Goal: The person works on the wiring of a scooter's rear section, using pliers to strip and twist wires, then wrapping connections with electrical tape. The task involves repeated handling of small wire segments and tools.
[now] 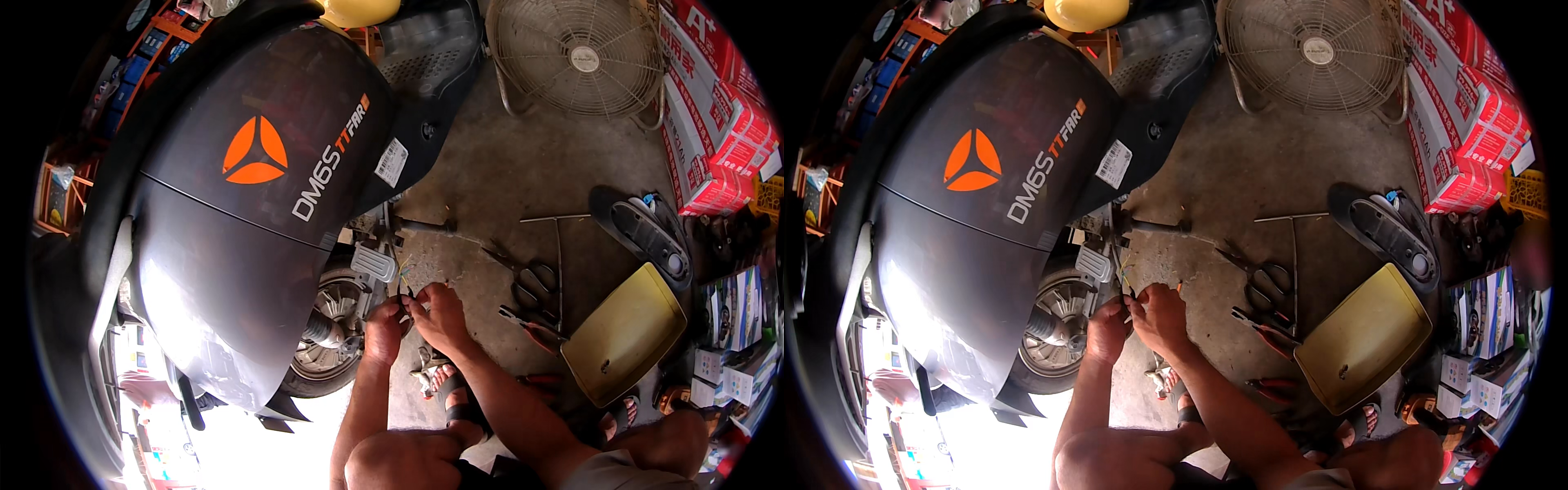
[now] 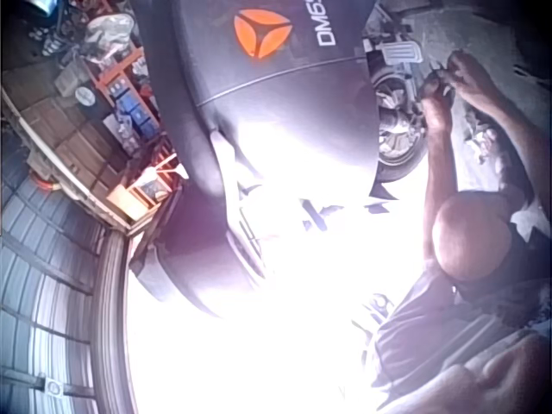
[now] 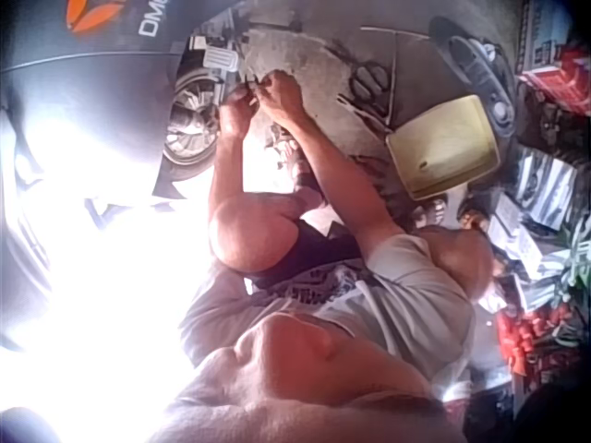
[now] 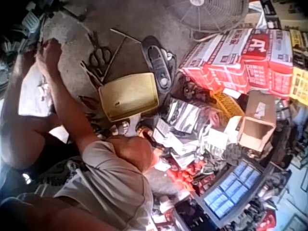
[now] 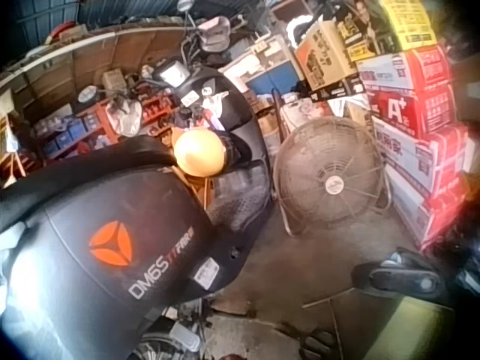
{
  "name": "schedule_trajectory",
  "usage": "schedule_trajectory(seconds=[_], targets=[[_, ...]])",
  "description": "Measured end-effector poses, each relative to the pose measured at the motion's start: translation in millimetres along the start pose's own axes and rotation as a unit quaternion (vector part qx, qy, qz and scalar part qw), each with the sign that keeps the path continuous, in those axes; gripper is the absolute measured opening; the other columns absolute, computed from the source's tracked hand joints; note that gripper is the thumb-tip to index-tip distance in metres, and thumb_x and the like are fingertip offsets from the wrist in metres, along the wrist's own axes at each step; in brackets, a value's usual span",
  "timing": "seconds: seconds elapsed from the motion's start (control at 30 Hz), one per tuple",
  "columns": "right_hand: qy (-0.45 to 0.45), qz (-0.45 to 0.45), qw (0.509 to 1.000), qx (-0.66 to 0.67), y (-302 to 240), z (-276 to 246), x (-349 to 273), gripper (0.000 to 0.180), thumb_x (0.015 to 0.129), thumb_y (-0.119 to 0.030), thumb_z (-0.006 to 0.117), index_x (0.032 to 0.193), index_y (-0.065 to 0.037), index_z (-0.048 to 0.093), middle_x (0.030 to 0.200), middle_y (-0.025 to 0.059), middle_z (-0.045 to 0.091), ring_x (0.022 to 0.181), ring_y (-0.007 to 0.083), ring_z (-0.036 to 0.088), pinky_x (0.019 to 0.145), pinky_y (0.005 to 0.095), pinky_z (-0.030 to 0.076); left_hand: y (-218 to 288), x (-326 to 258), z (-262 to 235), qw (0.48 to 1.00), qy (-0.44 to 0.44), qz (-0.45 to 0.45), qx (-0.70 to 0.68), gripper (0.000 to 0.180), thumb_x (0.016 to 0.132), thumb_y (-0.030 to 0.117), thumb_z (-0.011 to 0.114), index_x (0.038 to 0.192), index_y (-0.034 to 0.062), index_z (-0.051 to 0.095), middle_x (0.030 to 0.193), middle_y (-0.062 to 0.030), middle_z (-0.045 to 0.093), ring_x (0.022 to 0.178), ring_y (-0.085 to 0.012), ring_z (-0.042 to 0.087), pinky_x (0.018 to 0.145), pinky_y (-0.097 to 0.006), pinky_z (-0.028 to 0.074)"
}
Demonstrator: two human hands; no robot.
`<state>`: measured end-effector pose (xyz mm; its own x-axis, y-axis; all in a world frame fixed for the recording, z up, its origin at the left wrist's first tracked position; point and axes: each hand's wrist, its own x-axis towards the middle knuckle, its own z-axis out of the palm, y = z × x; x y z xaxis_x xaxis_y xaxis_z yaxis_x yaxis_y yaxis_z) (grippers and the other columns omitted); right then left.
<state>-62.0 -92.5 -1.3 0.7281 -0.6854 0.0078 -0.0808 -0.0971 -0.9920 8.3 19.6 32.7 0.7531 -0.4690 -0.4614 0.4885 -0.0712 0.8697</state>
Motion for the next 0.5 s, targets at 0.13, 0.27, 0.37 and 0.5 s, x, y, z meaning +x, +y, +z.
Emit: schedule_trajectory(seconds=[0.13, 0.27, 0.37, 0.5], targets=[[0.03, -0.023, 0.999, 0.023, 20.6, 9.5, 3.2, 0.012, 0.079, -0.012, 0.064, 0.076, -0.001, 0.063, 0.081, 0.0165, 0.065, 0.075, 0.0338, 0.064, 0.071, 0.0426, 0.052, 0.7, 2.4, 6.8, 0.999, 0.017, 0.007, 0.045, 0.024, 0.089, 0.019, 0.054, 0.105, 0.0039, 0.063, 0.097, -0.0036, 0.063, 0.087, -0.0134, 0.057, 0.076, -0.029, 0.046], [-0.046, 0.073, 0.98, 0.18, 19.6, 6.1, 1.6, 0.013, 0.076, -0.009, 0.062, 0.074, 0.003, 0.066, 0.075, 0.0175, 0.064, 0.072, 0.031, 0.065, 0.07, 0.0412, 0.052, -3.5, 6.2, 6.4, 0.996, 0.02, 0.033, 0.086, 0.022, 0.094, 0.023, 0.058, 0.105, 0.0035, 0.063, 0.091, -0.0024, 0.063, 0.078, -0.0101, 0.057, 0.067, -0.026, 0.047], [0.058, 0.067, 0.971, 0.223, 59.5, 31.7, 2.5, 0.014, 0.072, -0.008, 0.061, 0.07, 0.005, 0.066, 0.068, 0.0171, 0.063, 0.068, 0.0273, 0.064, 0.067, 0.0385, 0.05, -8.9, 15.1, 12.5, 0.993, 0.006, 0.035, 0.11, 0.024, 0.096, 0.025, 0.058, 0.104, 0.0027, 0.064, 0.084, -0.0008, 0.062, 0.072, -0.009, 0.056, 0.064, -0.024, 0.047], [0.033, 0.079, 0.963, 0.256, 44.1, 21.1, 1.9, 0.013, 0.068, -0.007, 0.063, 0.068, 0.005, 0.064, 0.064, 0.0157, 0.063, 0.064, 0.0232, 0.062, 0.062, 0.0346, 0.048, -8.6, 15.2, 8.3, 0.989, 0.021, 0.036, 0.14, 0.023, 0.095, 0.024, 0.06, 0.097, 0.0018, 0.066, 0.077, 0.0009, 0.062, 0.067, -0.0088, 0.054, 0.062, -0.024, 0.045]])
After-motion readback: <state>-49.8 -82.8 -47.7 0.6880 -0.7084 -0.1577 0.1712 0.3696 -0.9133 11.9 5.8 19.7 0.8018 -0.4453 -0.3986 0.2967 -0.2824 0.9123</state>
